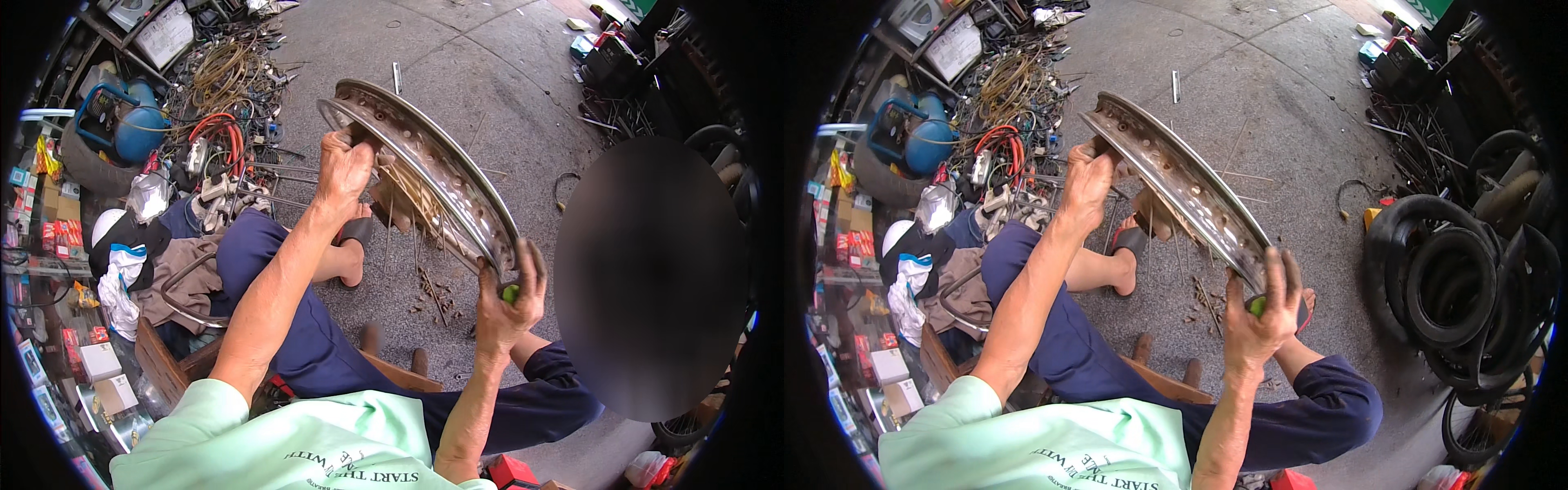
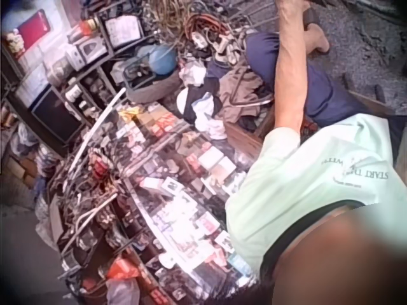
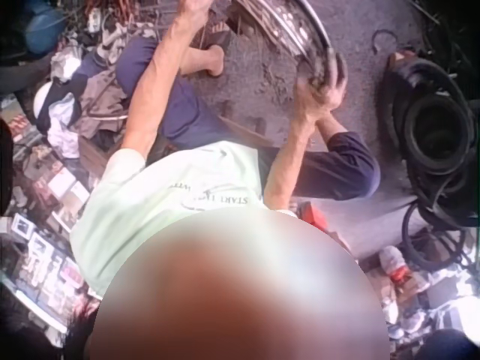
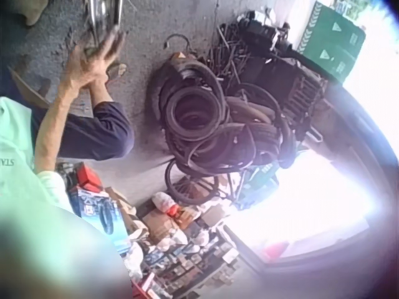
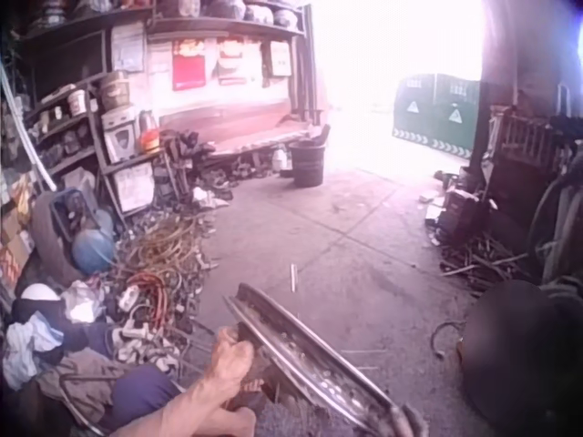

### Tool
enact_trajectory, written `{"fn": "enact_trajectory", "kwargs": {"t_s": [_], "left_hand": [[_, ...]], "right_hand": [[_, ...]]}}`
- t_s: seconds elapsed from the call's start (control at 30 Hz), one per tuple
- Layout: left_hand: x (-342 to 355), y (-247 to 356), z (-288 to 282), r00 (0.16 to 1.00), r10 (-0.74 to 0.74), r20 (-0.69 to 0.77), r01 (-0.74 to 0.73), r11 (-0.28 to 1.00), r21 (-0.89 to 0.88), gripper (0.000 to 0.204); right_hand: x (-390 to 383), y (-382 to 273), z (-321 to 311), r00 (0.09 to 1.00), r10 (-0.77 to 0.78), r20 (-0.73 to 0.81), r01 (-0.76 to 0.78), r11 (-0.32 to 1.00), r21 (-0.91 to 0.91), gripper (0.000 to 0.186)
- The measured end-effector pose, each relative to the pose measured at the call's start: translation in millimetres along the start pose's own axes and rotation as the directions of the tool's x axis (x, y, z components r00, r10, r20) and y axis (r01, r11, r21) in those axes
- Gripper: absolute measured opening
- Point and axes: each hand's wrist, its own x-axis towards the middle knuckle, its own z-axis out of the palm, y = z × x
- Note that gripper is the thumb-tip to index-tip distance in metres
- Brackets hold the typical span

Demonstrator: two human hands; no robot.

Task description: The person sits on the floor and uses a screwdriver to adjust the spokes of a bicycle wheel. They repeatedly rotate the wheel and tighten or loosen individual spokes to true the rim.

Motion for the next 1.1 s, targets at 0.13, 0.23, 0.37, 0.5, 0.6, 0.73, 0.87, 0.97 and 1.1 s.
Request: {"fn": "enact_trajectory", "kwargs": {"t_s": [0.13, 0.23, 0.37, 0.5, 0.6, 0.73, 0.87, 0.97, 1.1], "left_hand": [[1.5, 3.6, -3.6, 1.0, 0.018, -0.001, -0.018, 0.992, -0.122, 0.017], [9.9, 6.5, -29.8, 0.954, -0.191, 0.232, 0.29, 0.784, -0.549, 0.028], [26.3, 33.1, -27.9, 0.904, -0.347, 0.249, 0.418, 0.594, -0.687, 0.036], [32.9, 49.8, -2.7, 0.826, -0.535, 0.175, 0.534, 0.644, -0.548, 0.029], [26.2, 42.9, -1.9, 0.777, -0.511, 0.369, 0.63, 0.62, -0.468, 0.023], [0.9, 47.4, 18.6, 0.683, -0.522, 0.511, 0.722, 0.588, -0.365, 0.025], [-9.3, 39.1, 43.7, 0.751, -0.464, 0.471, 0.64, 0.688, -0.342, 0.018], [-14.7, 44.6, 57.1, 0.774, -0.474, 0.419, 0.602, 0.757, -0.254, 0.017], [-31.1, 57.4, 46.6, 0.805, -0.381, 0.454, 0.518, 0.825, -0.225, 0.021]], "right_hand": [[-9.9, -2.6, 10.2, 0.999, -0.041, -0.028, 0.041, 0.999, -0.006, 0.03], [-9.7, -3.8, 10.4, 0.999, 0.023, -0.027, -0.024, 1.0, -0.002, 0.025], [-18.6, 3.1, 0.0, 0.999, 0.024, 0.042, -0.023, 1.0, -0.014, 0.031], [-34.7, 2.6, -11.3, 0.999, 0.019, 0.034, -0.014, 0.991, -0.136, 0.052], [-55.2, -5.3, -18.5, 0.961, 0.277, -0.016, -0.277, 0.957, -0.086, 0.059], [-79.6, -4.7, -18.3, 0.947, 0.233, 0.223, -0.216, 0.971, -0.099, 0.062], [-91.9, -9.4, -13.1, 0.937, 0.275, 0.217, -0.265, 0.961, -0.078, 0.044], [-91.8, 0.5, -7.1, 0.928, 0.308, 0.212, -0.302, 0.951, -0.058, 0.042], [-93.9, 9.5, -1.9, 0.921, 0.289, 0.262, -0.29, 0.956, -0.033, 0.046]]}}
